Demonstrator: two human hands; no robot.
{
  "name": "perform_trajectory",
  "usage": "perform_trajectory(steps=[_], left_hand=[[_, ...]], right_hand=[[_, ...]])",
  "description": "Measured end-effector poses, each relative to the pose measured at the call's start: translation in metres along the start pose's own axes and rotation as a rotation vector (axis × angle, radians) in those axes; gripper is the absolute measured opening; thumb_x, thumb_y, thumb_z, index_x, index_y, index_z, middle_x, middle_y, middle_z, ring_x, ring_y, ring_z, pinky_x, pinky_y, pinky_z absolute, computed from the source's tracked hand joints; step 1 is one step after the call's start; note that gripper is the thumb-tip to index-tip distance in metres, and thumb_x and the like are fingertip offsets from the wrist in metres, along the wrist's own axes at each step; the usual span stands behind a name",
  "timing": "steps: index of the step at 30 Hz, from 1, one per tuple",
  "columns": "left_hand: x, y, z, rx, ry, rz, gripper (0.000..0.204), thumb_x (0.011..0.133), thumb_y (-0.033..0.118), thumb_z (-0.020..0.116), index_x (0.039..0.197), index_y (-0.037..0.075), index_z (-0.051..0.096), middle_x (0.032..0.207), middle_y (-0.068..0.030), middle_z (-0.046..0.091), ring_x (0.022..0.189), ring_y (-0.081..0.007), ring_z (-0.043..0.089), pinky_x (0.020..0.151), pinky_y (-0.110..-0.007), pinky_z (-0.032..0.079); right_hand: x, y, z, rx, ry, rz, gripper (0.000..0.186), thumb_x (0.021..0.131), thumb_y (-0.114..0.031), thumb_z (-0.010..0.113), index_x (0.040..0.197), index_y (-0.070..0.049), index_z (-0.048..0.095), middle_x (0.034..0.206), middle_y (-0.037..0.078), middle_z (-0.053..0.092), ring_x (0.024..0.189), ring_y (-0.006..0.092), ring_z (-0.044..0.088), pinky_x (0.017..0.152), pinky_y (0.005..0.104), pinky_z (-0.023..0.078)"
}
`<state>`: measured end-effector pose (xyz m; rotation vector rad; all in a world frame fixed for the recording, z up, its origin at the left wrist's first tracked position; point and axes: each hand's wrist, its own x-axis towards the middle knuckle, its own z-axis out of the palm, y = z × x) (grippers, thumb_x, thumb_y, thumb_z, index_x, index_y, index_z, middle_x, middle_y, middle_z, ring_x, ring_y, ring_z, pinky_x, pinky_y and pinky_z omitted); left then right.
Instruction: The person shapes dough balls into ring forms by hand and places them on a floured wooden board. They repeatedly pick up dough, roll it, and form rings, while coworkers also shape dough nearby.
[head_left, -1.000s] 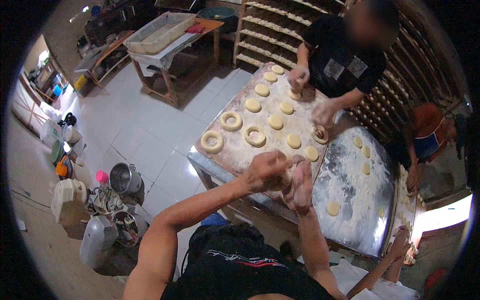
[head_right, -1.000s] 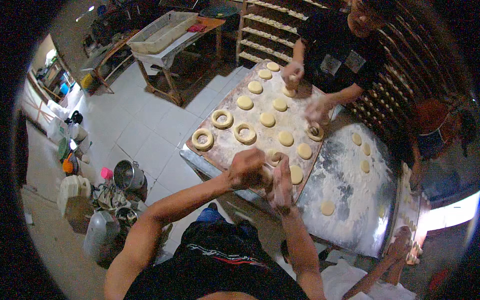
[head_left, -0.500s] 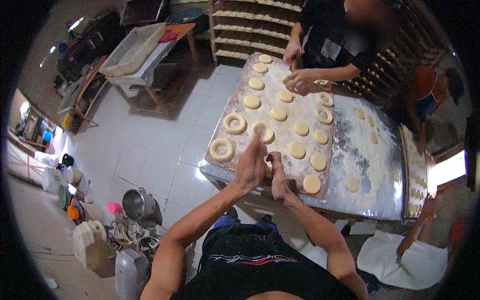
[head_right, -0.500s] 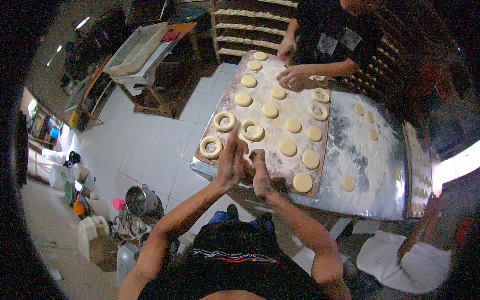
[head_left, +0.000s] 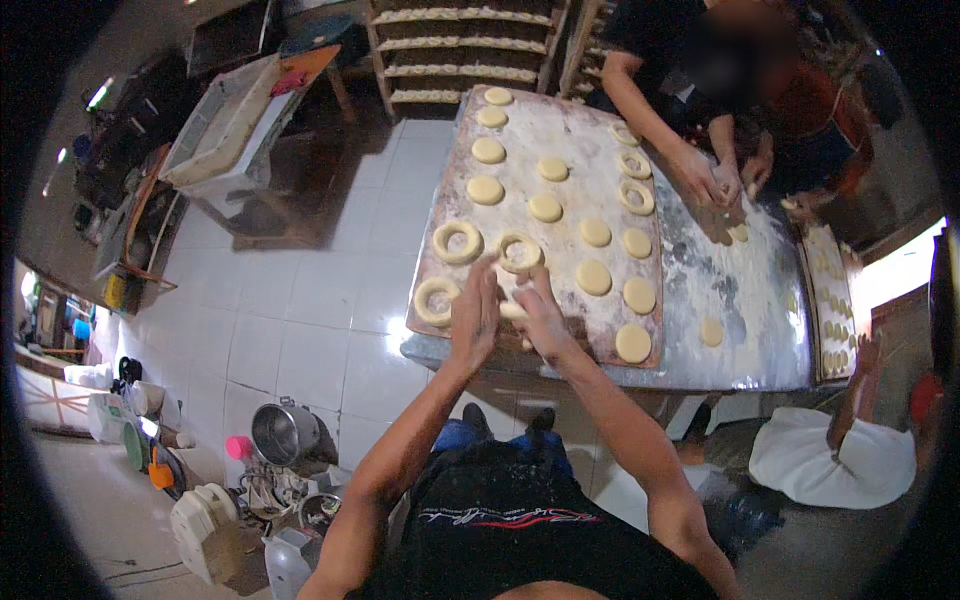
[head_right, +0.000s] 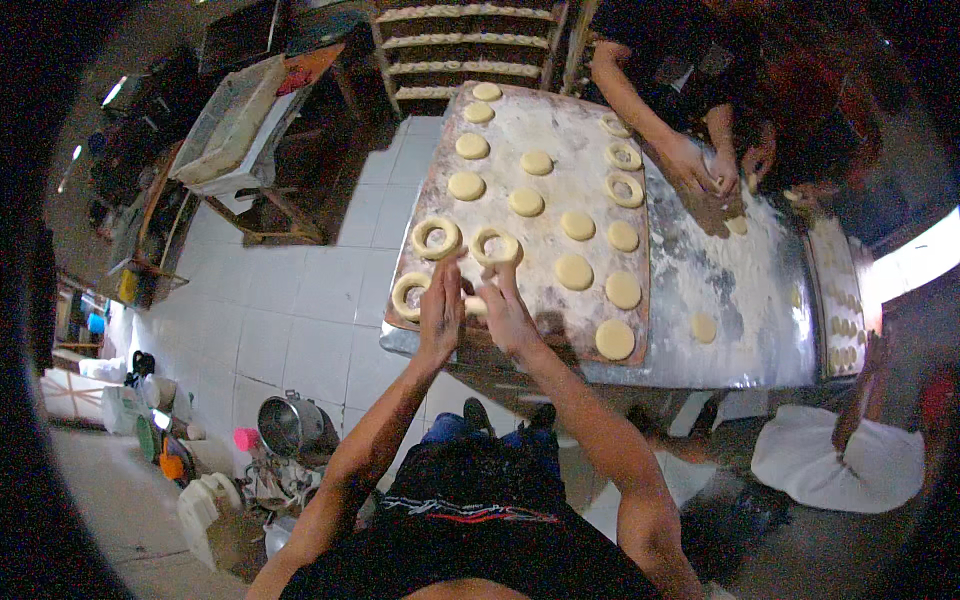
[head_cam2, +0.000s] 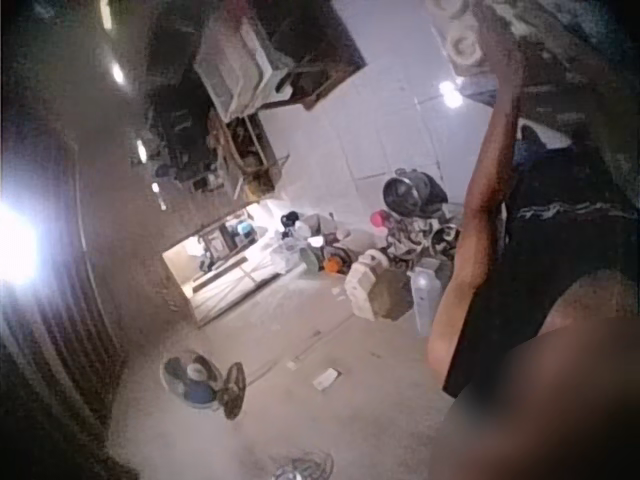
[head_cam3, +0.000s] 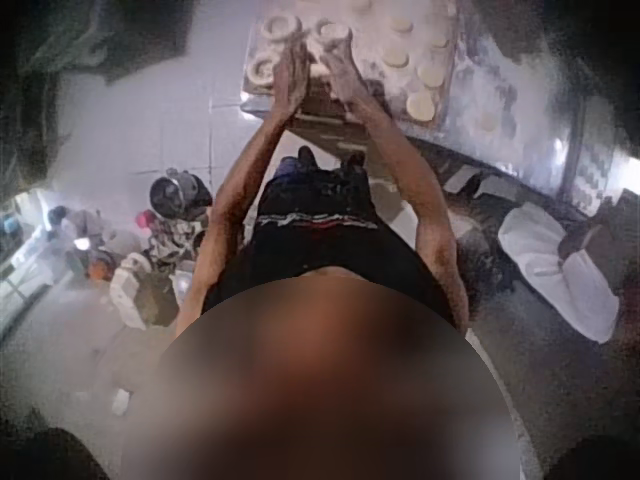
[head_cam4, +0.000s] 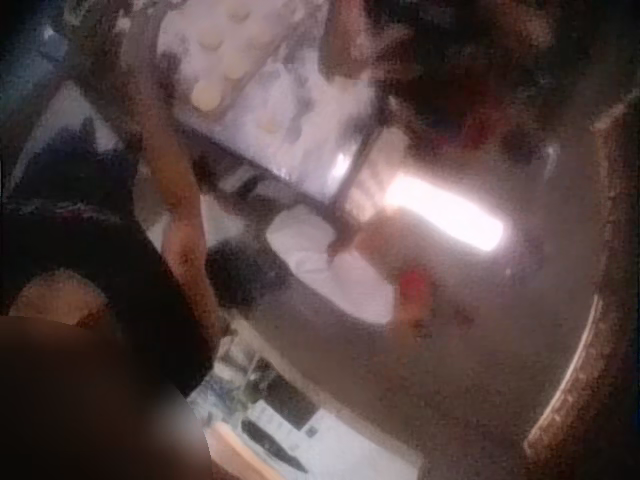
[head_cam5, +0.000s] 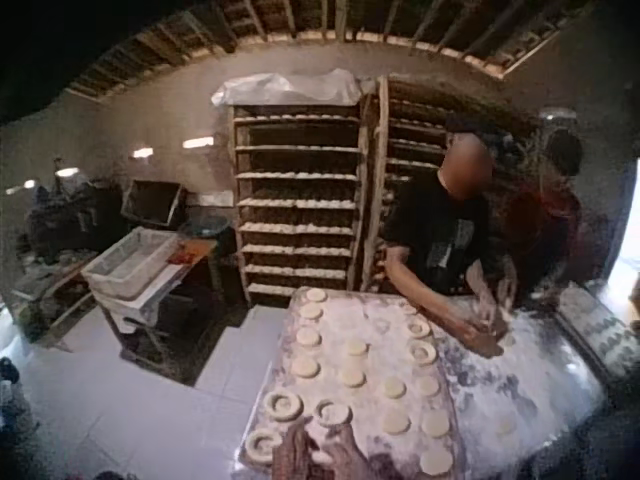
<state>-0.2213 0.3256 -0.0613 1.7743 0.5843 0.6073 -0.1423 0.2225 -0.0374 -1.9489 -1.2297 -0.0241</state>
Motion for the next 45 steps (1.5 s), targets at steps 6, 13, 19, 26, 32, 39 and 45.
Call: perform_trajectory(steps=[6, 13, 19, 26, 32, 39, 45], left_hand=[[0.022, -0.003, -0.018, 0.563, -0.017, 0.275, 0.041, 0.083, 0.013, 0.064, 0.122, 0.009, 0.056, 0.114, -0.0173, 0.056, 0.103, -0.0359, 0.057, 0.085, -0.045, 0.046], [0.026, 0.003, 0.008, 0.605, -0.188, 0.317, 0.049, 0.068, 0.016, 0.075, 0.114, 0.012, 0.060, 0.106, -0.0147, 0.057, 0.100, -0.0356, 0.056, 0.083, -0.044, 0.044], [0.071, 0.027, 0.101, 0.612, -0.373, 0.621, 0.042, 0.077, 0.013, 0.066, 0.117, 0.008, 0.054, 0.103, -0.0173, 0.059, 0.096, -0.0388, 0.055, 0.085, -0.047, 0.043], [0.112, 0.017, 0.141, 0.708, -0.831, 0.199, 0.049, 0.068, 0.028, 0.074, 0.110, 0.006, 0.061, 0.090, -0.0184, 0.068, 0.087, -0.0351, 0.066, 0.075, -0.043, 0.051], [0.097, 0.072, 0.159, 0.784, -0.792, 0.143, 0.036, 0.067, 0.029, 0.078, 0.083, 0.002, 0.062, 0.078, -0.0172, 0.065, 0.074, -0.0311, 0.063, 0.066, -0.039, 0.048], [0.128, 0.099, 0.423, -0.131, -0.771, 0.041, 0.048, 0.073, 0.011, 0.076, 0.117, -0.003, 0.061, 0.097, -0.0126, 0.070, 0.084, -0.0191, 0.066, 0.071, -0.030, 0.052], [0.154, 0.096, 0.520, 0.608, -0.606, 0.481, 0.030, 0.075, 0.017, 0.075, 0.098, 0.001, 0.065, 0.087, -0.0080, 0.069, 0.079, -0.0143, 0.064, 0.070, -0.032, 0.051]], right_hand=[[-0.042, 0.043, -0.038, 0.463, 0.456, 0.393, 0.054, 0.089, -0.011, 0.057, 0.135, -0.007, 0.030, 0.085, 0.011, 0.061, 0.078, 0.0206, 0.059, 0.077, 0.0332, 0.048], [-0.125, 0.075, -0.116, -0.007, 0.455, 0.776, 0.039, 0.088, -0.012, 0.054, 0.124, -0.007, 0.039, 0.094, 0.021, 0.065, 0.081, 0.0325, 0.066, 0.072, 0.0408, 0.050], [-0.066, 0.103, -0.140, -0.440, 0.079, 0.491, 0.044, 0.086, -0.016, 0.057, 0.126, -0.004, 0.044, 0.114, 0.021, 0.060, 0.101, 0.0375, 0.061, 0.084, 0.0454, 0.049], [-0.034, 0.150, -0.160, -0.465, -0.384, 0.638, 0.061, 0.077, -0.035, 0.065, 0.130, -0.009, 0.050, 0.120, 0.019, 0.059, 0.108, 0.0351, 0.058, 0.091, 0.0459, 0.048], [-0.059, 0.158, -0.185, 0.230, -0.318, 0.400, 0.034, 0.083, -0.027, 0.067, 0.107, -0.008, 0.054, 0.102, 0.012, 0.065, 0.097, 0.0329, 0.063, 0.082, 0.0385, 0.050], [-0.132, 0.271, -0.297, 0.093, 0.253, 0.646, 0.047, 0.079, -0.019, 0.070, 0.120, -0.011, 0.049, 0.101, 0.016, 0.067, 0.093, 0.0367, 0.065, 0.078, 0.0440, 0.051], [-0.135, 0.295, -0.342, -0.279, 0.427, 0.709, 0.038, 0.083, -0.013, 0.066, 0.116, -0.008, 0.048, 0.087, 0.014, 0.066, 0.079, 0.0295, 0.066, 0.072, 0.0408, 0.050]])
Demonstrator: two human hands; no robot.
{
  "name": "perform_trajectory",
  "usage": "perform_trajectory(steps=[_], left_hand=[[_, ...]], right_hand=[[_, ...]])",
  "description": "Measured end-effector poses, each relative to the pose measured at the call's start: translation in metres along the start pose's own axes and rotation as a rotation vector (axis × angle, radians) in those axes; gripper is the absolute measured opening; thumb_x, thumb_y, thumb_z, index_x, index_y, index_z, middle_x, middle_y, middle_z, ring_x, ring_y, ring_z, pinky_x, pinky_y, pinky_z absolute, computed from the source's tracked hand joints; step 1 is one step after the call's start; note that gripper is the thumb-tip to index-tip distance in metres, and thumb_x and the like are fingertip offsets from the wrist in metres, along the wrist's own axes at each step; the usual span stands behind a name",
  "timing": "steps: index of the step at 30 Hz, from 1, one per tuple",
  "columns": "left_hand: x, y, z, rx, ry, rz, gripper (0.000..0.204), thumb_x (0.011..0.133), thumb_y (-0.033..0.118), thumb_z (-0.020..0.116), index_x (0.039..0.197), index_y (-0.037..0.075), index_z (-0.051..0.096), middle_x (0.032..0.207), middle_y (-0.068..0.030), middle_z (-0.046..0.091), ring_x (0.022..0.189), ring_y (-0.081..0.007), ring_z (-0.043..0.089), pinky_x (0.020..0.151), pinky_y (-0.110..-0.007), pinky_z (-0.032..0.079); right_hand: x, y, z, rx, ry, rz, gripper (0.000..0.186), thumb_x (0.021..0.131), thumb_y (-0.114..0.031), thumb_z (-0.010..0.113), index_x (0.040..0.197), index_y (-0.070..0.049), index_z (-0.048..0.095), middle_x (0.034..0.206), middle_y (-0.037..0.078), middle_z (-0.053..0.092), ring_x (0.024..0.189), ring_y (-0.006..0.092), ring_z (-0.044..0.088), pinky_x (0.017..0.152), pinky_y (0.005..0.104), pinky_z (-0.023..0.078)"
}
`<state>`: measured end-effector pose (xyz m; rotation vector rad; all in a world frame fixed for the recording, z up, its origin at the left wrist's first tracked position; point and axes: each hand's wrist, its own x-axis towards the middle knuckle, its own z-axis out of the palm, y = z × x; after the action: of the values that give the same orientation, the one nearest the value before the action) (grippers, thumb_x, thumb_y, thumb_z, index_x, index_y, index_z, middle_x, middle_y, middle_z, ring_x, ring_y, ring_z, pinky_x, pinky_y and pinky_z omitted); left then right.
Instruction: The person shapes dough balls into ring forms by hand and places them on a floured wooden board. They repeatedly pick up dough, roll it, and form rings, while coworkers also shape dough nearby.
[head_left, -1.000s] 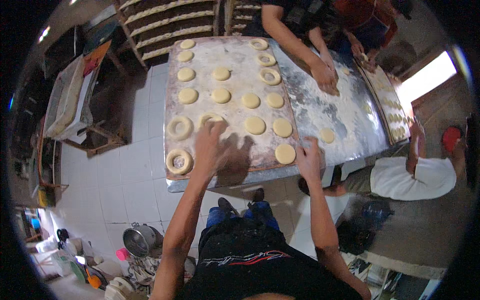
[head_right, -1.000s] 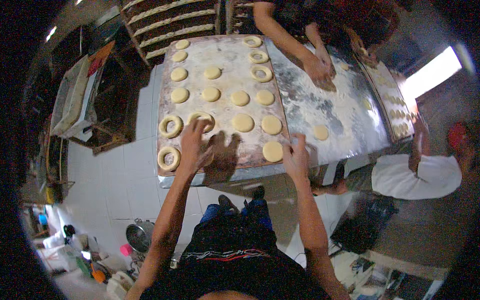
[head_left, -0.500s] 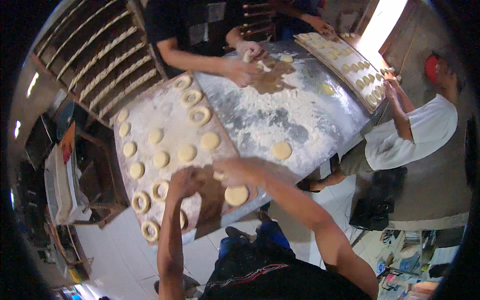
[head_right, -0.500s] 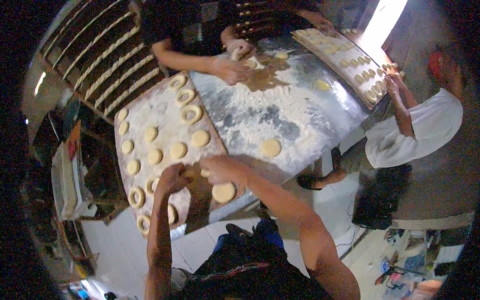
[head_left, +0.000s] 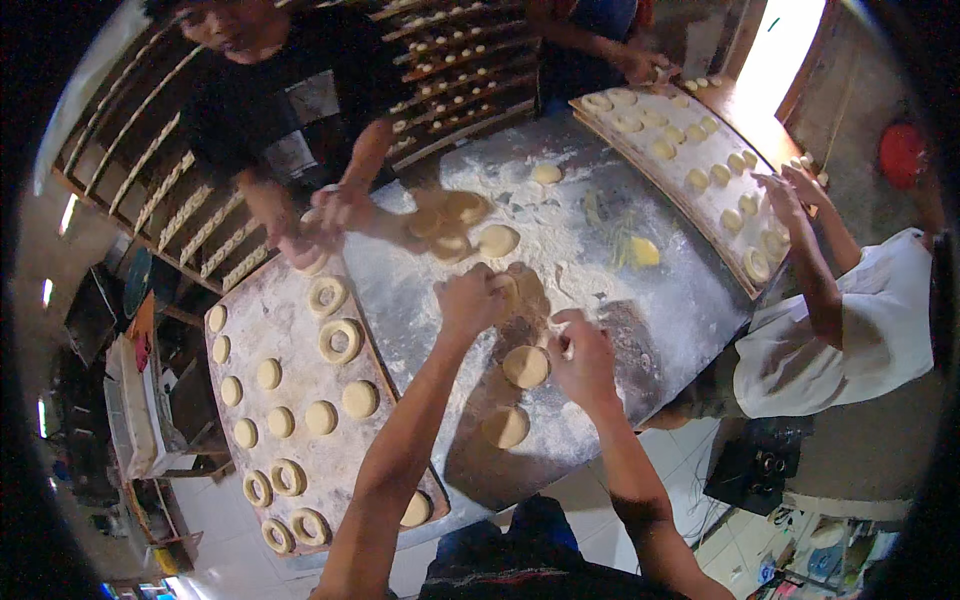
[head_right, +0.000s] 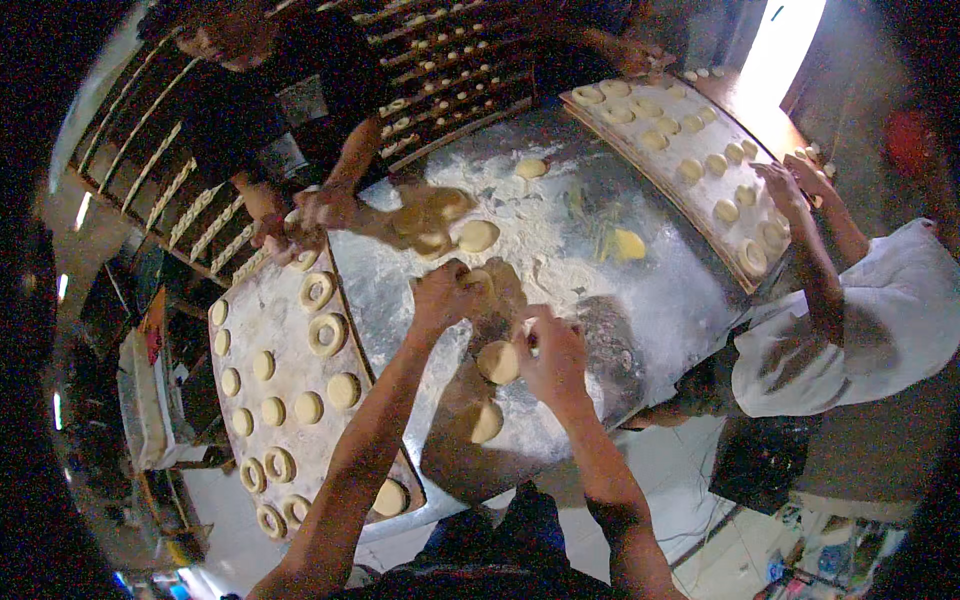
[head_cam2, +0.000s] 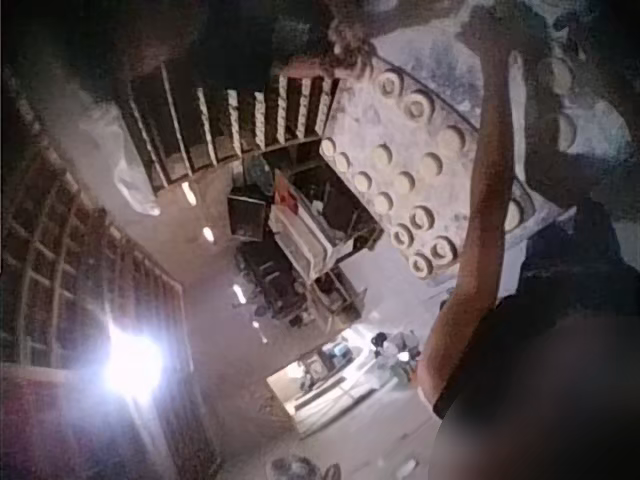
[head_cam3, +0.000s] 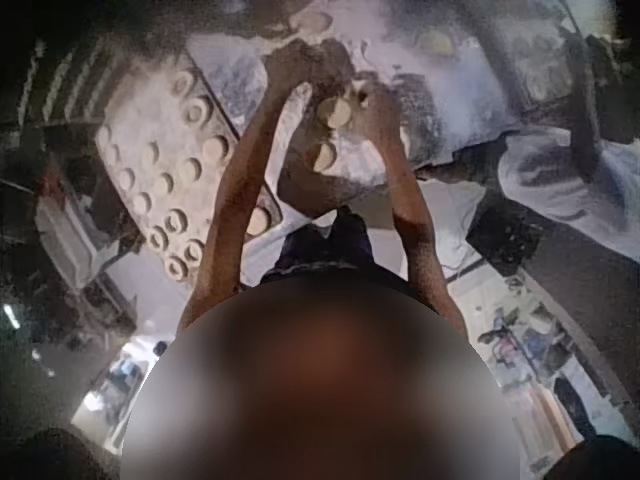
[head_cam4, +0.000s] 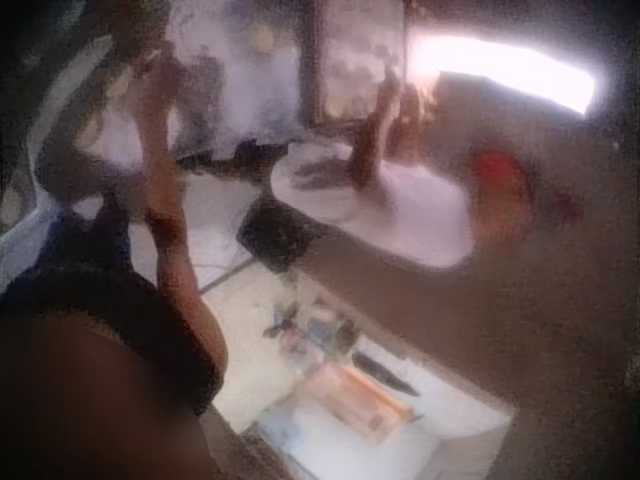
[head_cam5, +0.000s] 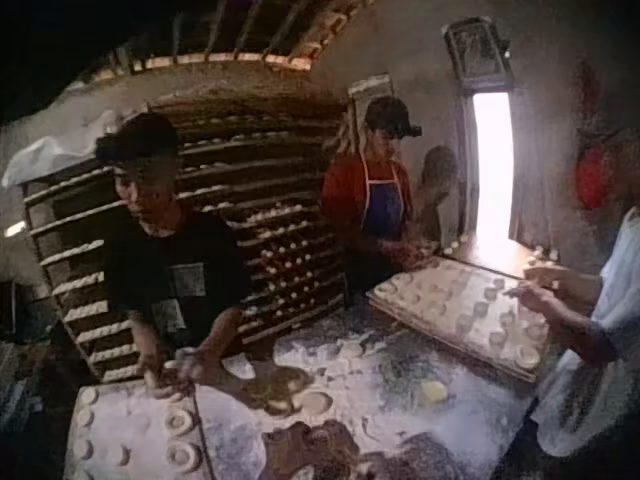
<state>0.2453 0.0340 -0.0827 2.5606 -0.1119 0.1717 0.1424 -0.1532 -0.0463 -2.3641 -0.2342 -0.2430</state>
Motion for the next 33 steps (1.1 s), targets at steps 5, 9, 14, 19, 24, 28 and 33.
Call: perform_trajectory(steps=[5, 9, 14, 19, 24, 28, 33], left_hand=[[-0.057, 0.034, -0.044, -0.967, -0.177, -0.208, 0.024, 0.079, 0.007, 0.071, 0.098, 0.001, 0.058, 0.089, -0.0096, 0.067, 0.083, -0.0151, 0.063, 0.072, -0.028, 0.051], [-0.096, 0.044, -0.083, -1.152, -0.145, -0.364, 0.039, 0.075, -0.008, 0.066, 0.111, 0.000, 0.053, 0.097, -0.0129, 0.065, 0.087, -0.0156, 0.062, 0.078, -0.030, 0.053], [-0.149, 0.035, -0.125, -0.873, -0.076, -0.193, 0.058, 0.067, 0.006, 0.071, 0.117, 0.010, 0.042, 0.077, -0.0160, 0.059, 0.070, -0.0227, 0.058, 0.063, -0.035, 0.047], [-0.208, -0.010, -0.168, -0.470, 0.338, -0.083, 0.078, 0.068, 0.003, 0.072, 0.136, 0.011, 0.033, 0.080, -0.0142, 0.057, 0.072, -0.0326, 0.061, 0.065, -0.041, 0.049], [-0.254, -0.076, -0.200, -0.606, 0.094, -0.087, 0.090, 0.076, 0.007, 0.071, 0.149, 0.013, 0.019, 0.125, -0.0253, 0.051, 0.108, -0.0344, 0.060, 0.090, -0.038, 0.048], [-0.287, -0.096, -0.209, -1.244, 0.105, -0.225, 0.064, 0.091, 0.014, 0.059, 0.146, 0.010, 0.025, 0.122, -0.0189, 0.054, 0.106, -0.0246, 0.059, 0.089, -0.034, 0.048], [-0.301, -0.104, -0.193, -1.198, 0.718, -0.558, 0.055, 0.097, 0.016, 0.042, 0.148, 0.011, 0.020, 0.090, -0.0140, 0.059, 0.080, -0.0229, 0.058, 0.075, -0.035, 0.048]], right_hand=[[0.018, -0.007, -0.001, 0.706, -0.032, 0.135, 0.027, 0.090, -0.012, 0.064, 0.113, -0.003, 0.053, 0.090, 0.008, 0.063, 0.087, 0.0122, 0.060, 0.077, 0.0277, 0.047], [0.010, -0.031, 0.014, 0.799, -0.282, 0.115, 0.036, 0.089, -0.012, 0.065, 0.121, -0.004, 0.051, 0.100, 0.003, 0.059, 0.092, 0.0110, 0.057, 0.080, 0.0255, 0.046], [-0.015, -0.078, 0.030, 1.155, -0.560, 0.325, 0.043, 0.079, -0.002, 0.069, 0.113, -0.011, 0.044, 0.095, 0.003, 0.052, 0.087, 0.0105, 0.051, 0.074, 0.0249, 0.045], [-0.051, -0.144, 0.066, 0.804, -0.410, -0.243, 0.044, 0.071, 0.011, 0.063, 0.098, -0.010, 0.037, 0.085, 0.002, 0.041, 0.081, 0.0136, 0.045, 0.075, 0.0279, 0.042], [-0.058, -0.214, 0.105, 0.264, -0.158, -0.333, 0.039, 0.073, 0.011, 0.056, 0.103, -0.005, 0.036, 0.080, 0.013, 0.045, 0.078, 0.0263, 0.051, 0.070, 0.0361, 0.044], [-0.080, -0.242, 0.121, 0.322, -0.693, 0.088, 0.054, 0.077, 0.004, 0.063, 0.117, -0.010, 0.029, 0.099, 0.008, 0.050, 0.084, 0.0197, 0.053, 0.073, 0.0349, 0.048], [-0.126, -0.259, 0.140, 1.326, -0.622, 0.126, 0.062, 0.071, 0.007, 0.063, 0.116, -0.016, 0.027, 0.100, 0.005, 0.042, 0.088, 0.0165, 0.049, 0.082, 0.0358, 0.047]])
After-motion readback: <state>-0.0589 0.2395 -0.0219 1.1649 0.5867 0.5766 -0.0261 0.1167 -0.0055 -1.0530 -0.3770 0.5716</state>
